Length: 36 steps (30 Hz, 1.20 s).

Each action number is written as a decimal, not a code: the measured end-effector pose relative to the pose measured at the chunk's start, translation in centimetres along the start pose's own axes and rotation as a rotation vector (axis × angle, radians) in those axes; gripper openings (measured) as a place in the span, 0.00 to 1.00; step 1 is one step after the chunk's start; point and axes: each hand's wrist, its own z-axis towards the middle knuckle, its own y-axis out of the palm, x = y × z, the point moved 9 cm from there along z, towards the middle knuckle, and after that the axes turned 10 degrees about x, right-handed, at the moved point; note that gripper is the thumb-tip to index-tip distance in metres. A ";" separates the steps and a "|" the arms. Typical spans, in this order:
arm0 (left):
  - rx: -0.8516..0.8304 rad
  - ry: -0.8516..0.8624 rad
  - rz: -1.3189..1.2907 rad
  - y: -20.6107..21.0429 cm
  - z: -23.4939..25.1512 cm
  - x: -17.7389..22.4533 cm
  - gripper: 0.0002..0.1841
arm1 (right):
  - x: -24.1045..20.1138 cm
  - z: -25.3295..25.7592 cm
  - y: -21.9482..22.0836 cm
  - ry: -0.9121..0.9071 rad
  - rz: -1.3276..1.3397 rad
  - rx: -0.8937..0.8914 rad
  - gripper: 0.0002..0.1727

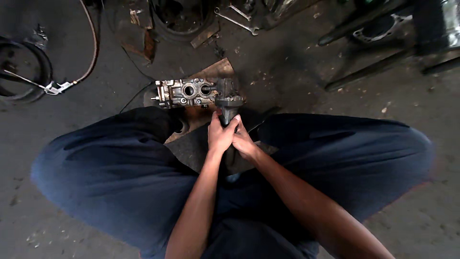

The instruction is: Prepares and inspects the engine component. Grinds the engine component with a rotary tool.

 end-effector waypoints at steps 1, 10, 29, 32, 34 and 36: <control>0.003 -0.003 0.016 0.0 0.2 -0.2 0.35 | 0.1 0.2 0.2 0.007 0.015 -0.014 0.41; 0.047 -0.053 -0.004 -0.4 1.3 -0.8 0.37 | 0.2 1.6 0.9 -0.007 -0.042 -0.070 0.40; 0.014 -0.055 -0.010 -2.0 3.0 -2.3 0.39 | 0.6 2.5 3.3 -0.090 -0.069 -0.094 0.46; 0.019 -0.062 0.005 -2.1 3.1 -2.7 0.41 | 0.9 2.4 3.6 -0.120 -0.060 -0.114 0.44; 0.022 -0.071 0.015 -2.3 3.3 -2.9 0.42 | 1.0 2.5 3.8 -0.135 -0.054 -0.119 0.43; 0.022 -0.076 0.023 -2.4 3.4 -3.3 0.43 | 1.4 2.6 4.0 -0.113 -0.060 -0.123 0.45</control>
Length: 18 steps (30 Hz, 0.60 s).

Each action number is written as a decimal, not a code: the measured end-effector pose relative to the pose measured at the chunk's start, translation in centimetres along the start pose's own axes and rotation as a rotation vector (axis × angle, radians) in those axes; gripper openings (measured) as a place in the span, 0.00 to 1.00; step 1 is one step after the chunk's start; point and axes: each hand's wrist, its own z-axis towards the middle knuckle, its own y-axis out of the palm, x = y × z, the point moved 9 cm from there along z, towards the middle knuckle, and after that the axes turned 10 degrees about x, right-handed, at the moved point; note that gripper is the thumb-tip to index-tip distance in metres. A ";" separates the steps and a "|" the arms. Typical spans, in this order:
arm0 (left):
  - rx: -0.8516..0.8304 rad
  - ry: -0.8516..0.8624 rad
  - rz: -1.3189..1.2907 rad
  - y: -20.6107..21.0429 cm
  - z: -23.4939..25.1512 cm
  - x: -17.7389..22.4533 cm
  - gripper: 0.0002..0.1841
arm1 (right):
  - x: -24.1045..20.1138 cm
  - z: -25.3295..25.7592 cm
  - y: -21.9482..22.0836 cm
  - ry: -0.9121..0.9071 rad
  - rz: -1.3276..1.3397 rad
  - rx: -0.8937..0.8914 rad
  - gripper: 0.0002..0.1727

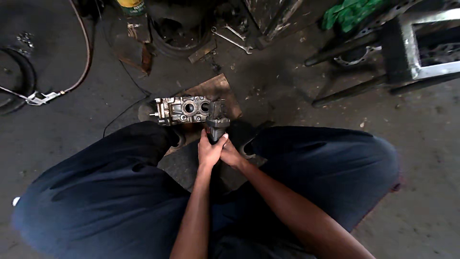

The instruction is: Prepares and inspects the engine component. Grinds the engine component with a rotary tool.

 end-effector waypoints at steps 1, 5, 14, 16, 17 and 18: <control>0.003 0.000 -0.001 -0.1 0.1 -0.1 0.44 | 0.1 0.1 0.1 0.011 -0.002 -0.001 0.45; 0.004 -0.003 0.010 -0.3 0.2 -0.3 0.45 | 0.2 0.1 0.3 0.014 -0.054 0.001 0.44; 0.018 -0.005 0.044 -0.6 -0.1 0.0 0.44 | 0.1 -0.1 0.3 0.029 -0.118 0.000 0.45; 0.015 0.007 0.063 -0.5 -0.5 0.3 0.41 | 0.0 -0.4 -0.1 0.012 -0.123 -0.001 0.44; 0.012 0.011 0.073 -0.4 -0.8 0.6 0.41 | -0.2 -0.5 -0.2 0.002 -0.109 0.000 0.42; 0.010 0.013 0.085 -0.3 -1.1 0.8 0.41 | -0.5 -0.7 -0.4 -0.007 -0.094 0.000 0.40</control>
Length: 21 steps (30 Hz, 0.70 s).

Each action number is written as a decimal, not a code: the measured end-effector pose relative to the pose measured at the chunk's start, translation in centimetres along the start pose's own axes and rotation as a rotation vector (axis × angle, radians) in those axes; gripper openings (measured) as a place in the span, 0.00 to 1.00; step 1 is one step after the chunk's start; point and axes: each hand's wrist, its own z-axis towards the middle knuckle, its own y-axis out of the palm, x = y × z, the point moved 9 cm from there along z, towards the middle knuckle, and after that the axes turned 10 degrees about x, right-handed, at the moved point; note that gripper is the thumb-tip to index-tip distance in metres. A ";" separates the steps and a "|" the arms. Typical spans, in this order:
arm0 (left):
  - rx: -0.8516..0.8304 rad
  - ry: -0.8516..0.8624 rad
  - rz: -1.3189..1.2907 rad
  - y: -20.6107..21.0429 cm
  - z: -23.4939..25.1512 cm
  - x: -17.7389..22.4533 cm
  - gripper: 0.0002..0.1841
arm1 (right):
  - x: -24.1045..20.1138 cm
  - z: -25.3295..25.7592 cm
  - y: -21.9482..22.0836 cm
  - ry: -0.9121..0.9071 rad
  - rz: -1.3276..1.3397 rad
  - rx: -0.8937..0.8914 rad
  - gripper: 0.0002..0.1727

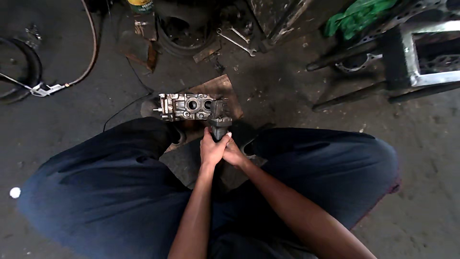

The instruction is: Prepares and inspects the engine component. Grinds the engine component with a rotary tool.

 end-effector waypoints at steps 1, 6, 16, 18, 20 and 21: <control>-0.001 0.004 0.018 0.0 -0.3 0.3 0.40 | -0.3 -0.2 -0.2 -0.008 0.010 0.004 0.37; -0.031 0.017 0.115 0.1 -2.2 2.4 0.40 | -1.7 -1.3 -1.4 -0.003 0.025 0.014 0.30; -0.054 0.032 0.140 0.3 -4.1 4.3 0.41 | -2.5 -2.3 -2.6 0.044 0.057 0.034 0.29; -0.047 0.039 0.122 0.2 -4.0 4.2 0.42 | -2.4 -2.4 -2.6 0.044 0.052 0.028 0.29; -0.043 0.043 0.117 0.1 -4.0 4.2 0.42 | -2.6 -2.4 -2.5 0.038 0.056 0.033 0.28; -0.039 0.046 0.114 0.0 -3.9 4.2 0.41 | -2.7 -2.4 -2.4 0.030 0.064 0.034 0.27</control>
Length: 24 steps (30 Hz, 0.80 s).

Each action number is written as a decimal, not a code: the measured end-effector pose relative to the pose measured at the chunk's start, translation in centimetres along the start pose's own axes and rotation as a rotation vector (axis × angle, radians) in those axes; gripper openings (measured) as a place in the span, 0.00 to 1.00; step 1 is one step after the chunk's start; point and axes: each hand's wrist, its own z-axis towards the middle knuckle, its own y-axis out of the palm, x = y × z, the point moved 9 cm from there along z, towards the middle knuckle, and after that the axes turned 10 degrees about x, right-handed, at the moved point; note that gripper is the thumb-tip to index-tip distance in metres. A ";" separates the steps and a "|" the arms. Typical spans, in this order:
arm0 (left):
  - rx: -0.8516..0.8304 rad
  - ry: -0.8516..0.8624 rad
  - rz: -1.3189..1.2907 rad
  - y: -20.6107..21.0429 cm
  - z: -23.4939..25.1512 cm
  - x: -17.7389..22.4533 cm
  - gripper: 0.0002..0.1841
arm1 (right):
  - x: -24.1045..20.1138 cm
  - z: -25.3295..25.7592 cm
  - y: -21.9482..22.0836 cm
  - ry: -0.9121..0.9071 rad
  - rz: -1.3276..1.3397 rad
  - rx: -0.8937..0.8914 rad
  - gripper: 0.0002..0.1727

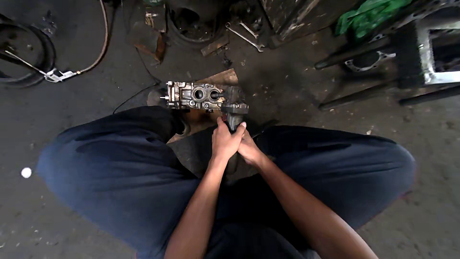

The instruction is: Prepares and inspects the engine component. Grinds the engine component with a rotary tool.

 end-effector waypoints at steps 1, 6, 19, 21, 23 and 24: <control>0.002 0.001 -0.003 0.0 0.0 0.0 0.41 | -0.1 0.0 0.1 -0.011 0.009 -0.001 0.26; 0.013 -0.007 -0.011 -0.1 0.1 0.1 0.40 | -0.3 0.1 0.1 -0.016 0.001 0.009 0.28; -0.012 0.032 -0.068 0.0 0.4 0.3 0.42 | -0.6 0.0 -0.3 0.028 -0.033 0.100 0.34; -0.008 0.032 -0.073 -0.1 0.3 0.4 0.42 | -0.7 0.0 -0.3 0.029 -0.041 0.097 0.32; -0.003 0.025 -0.079 -0.2 0.2 0.4 0.41 | -0.8 -0.1 -0.3 0.028 -0.050 0.094 0.31; -0.002 0.021 -0.081 -0.2 0.2 0.4 0.41 | -0.8 -0.1 -0.3 0.030 -0.057 0.088 0.30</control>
